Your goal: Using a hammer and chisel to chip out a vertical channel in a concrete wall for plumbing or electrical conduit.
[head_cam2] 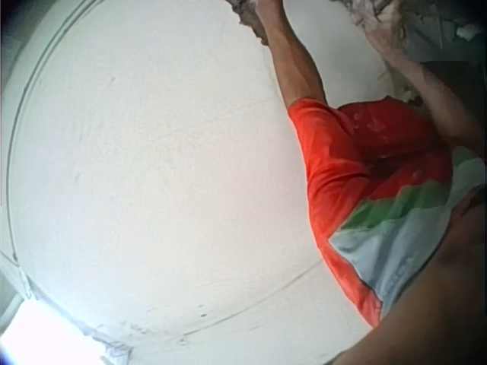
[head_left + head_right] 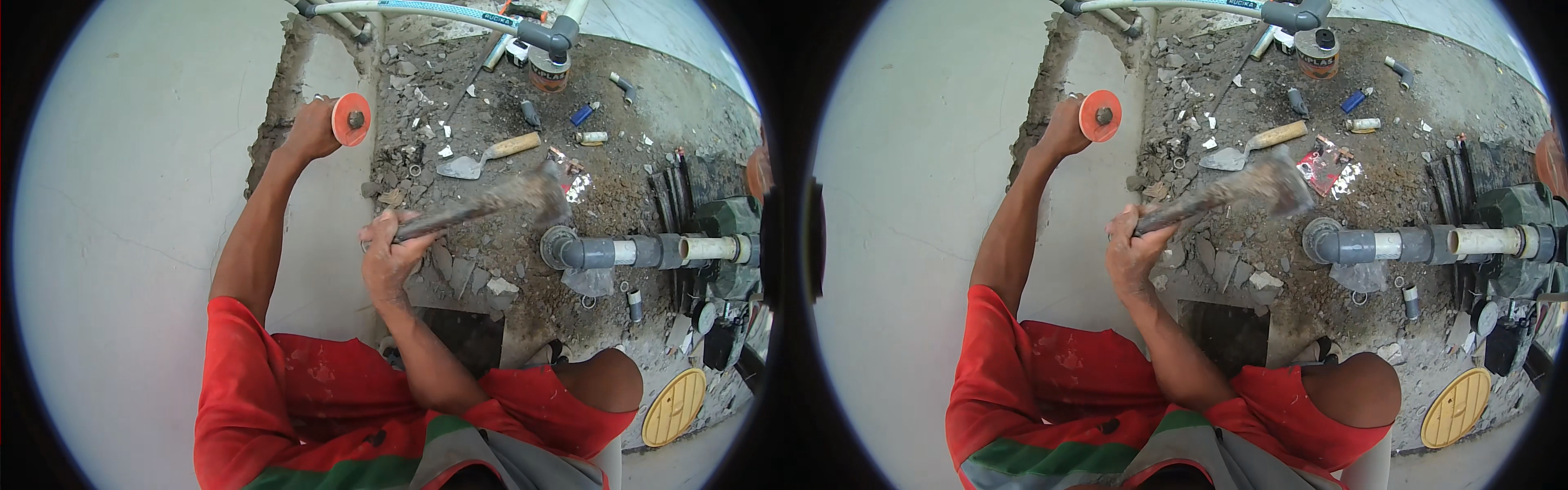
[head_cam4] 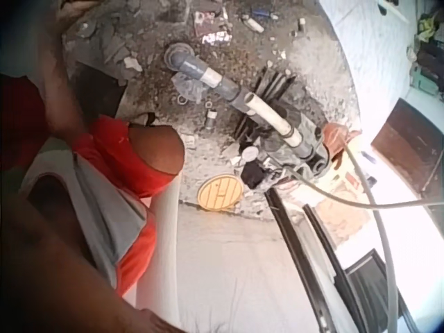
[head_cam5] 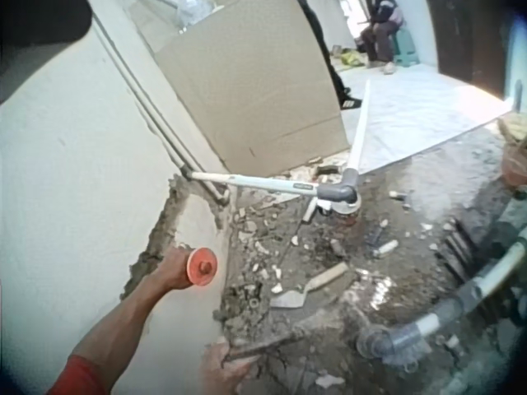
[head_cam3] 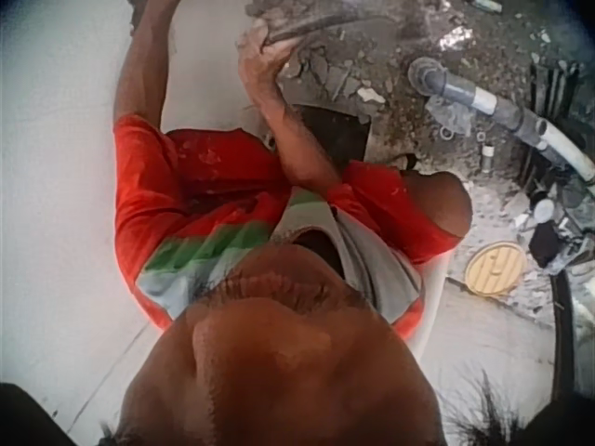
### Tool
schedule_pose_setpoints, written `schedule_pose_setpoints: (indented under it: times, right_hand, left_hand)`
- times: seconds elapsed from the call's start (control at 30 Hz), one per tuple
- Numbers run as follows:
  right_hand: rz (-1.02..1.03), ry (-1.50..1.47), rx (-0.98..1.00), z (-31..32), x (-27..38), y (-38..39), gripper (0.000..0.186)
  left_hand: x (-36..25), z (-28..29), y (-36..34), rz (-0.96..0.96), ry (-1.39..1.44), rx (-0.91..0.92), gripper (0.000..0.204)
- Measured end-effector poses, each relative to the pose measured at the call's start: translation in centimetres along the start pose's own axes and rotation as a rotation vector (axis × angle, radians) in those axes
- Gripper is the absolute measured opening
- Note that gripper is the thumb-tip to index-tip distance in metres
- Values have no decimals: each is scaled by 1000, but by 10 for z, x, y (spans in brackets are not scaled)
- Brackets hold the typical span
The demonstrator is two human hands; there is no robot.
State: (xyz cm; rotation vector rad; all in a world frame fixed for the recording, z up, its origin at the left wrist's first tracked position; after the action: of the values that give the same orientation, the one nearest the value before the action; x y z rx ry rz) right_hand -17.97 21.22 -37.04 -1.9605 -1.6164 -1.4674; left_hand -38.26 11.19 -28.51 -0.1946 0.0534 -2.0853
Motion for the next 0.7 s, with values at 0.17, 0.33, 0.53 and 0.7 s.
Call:
schedule_pose_setpoints:
  times: [0.17, 0.33, 0.53, 0.7]
  right_hand:
    - [-174, 345, 330, 0, -59, 6, 18]
    - [-215, 229, 226, 10, -13, -11, 15]
    - [-287, 175, 174, 24, 18, -18, 18]
    - [-35, 16, 57, 38, 67, -33, 21]
  left_hand:
    - [-3, -19, -8, 51, -189, 125, 26]
    - [-2, -24, -24, 256, -333, 326, 23]
    - [-67, -27, 54, -346, -439, 301, 16]
    - [-80, 14, 49, -96, -155, 2, 21]
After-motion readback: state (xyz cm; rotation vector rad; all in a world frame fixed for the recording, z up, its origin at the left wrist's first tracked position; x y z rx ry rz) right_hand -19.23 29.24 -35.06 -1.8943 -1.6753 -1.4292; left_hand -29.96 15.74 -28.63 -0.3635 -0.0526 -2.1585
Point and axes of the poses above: each hand's wrist, its own y-axis away from the middle knuckle, its own z-axis out of the back of the hand, x = y × z, the point moved 5 cm from there along -y, towards the middle knuckle, and after that the axes turned 9 degrees about -x, right-handed, at the moved point
